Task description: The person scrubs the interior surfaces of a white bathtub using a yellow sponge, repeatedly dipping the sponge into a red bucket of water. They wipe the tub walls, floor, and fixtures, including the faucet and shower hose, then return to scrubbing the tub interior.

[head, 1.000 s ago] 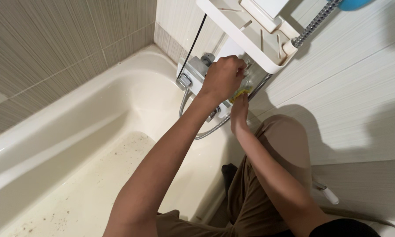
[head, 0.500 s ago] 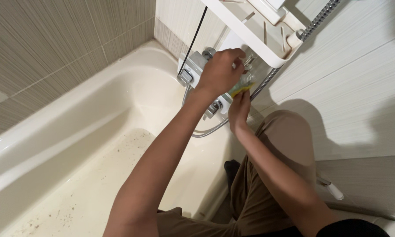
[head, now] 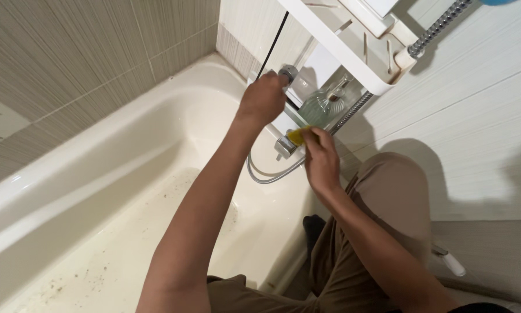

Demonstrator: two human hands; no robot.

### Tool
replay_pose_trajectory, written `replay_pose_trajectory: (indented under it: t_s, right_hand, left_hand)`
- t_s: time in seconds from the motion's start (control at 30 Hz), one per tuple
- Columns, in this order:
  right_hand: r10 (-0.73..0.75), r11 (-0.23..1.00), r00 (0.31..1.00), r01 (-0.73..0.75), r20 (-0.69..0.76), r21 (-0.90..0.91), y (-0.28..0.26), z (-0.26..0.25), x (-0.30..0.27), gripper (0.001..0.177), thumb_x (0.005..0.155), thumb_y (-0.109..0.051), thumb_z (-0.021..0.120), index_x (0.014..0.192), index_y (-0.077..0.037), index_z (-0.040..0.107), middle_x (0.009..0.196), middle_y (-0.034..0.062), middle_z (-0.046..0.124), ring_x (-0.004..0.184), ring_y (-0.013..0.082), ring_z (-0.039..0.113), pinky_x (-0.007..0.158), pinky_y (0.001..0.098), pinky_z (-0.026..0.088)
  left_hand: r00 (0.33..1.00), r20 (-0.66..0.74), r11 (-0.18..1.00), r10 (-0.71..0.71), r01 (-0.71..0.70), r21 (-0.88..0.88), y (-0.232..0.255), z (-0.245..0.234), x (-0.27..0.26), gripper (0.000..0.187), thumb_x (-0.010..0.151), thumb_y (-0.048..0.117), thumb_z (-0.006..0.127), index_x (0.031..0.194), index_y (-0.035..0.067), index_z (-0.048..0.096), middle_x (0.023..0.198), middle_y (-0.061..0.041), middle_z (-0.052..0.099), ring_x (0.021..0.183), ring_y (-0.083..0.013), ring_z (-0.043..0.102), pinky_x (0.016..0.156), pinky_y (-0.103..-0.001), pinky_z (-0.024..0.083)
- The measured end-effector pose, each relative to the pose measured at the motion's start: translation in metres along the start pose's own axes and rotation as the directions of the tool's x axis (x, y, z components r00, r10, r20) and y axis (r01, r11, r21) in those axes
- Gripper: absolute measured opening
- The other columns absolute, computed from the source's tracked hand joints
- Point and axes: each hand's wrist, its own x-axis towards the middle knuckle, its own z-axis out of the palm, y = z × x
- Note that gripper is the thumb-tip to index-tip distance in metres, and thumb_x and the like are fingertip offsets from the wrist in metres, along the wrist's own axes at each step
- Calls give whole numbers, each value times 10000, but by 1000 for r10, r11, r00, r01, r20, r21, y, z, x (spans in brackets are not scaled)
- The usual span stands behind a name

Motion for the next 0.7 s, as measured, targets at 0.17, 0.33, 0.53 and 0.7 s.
replay_pose_trajectory:
  t_s: [0.17, 0.33, 0.53, 0.7]
  right_hand:
    - [-126, 992, 992, 127, 17, -25, -3, 28, 25, 419, 888, 121, 601, 1294, 42, 669, 1418, 195, 606, 1279, 375, 602, 1074, 431, 517]
    - [-136, 989, 989, 138, 51, -47, -15, 46, 62, 374, 926, 97, 558, 1273, 24, 677, 1405, 183, 622, 1308, 345, 593, 1090, 428, 504]
    - [-194, 981, 980, 195, 52, 1, -17, 81, 108, 339, 942, 66, 542, 1247, 24, 685, 1389, 182, 638, 1317, 331, 585, 1064, 417, 509]
    - [-236, 971, 972, 236, 22, -44, -6, 76, 91, 345, 920, 98, 535, 1214, 23, 699, 1366, 180, 658, 1314, 336, 605, 1089, 414, 515]
  left_hand:
    - [979, -118, 975, 168, -147, 165, -26, -9, -9, 364, 765, -106, 609, 1044, 85, 744, 1137, -158, 606, 1102, -337, 595, 893, -474, 507]
    - [985, -82, 971, 152, -133, 198, -46, -24, -14, 415, 730, -138, 645, 1057, 96, 746, 1099, -114, 599, 1088, -306, 579, 898, -447, 474]
    - [993, -66, 978, 103, -89, 190, -65, -36, -24, 389, 778, -138, 644, 1039, 127, 757, 1118, -117, 608, 1080, -324, 589, 922, -450, 498]
    - [999, 40, 973, -4, -5, 229, -67, -31, -26, 469, 744, -158, 616, 1087, 135, 746, 1160, -135, 612, 1071, -358, 594, 940, -477, 510]
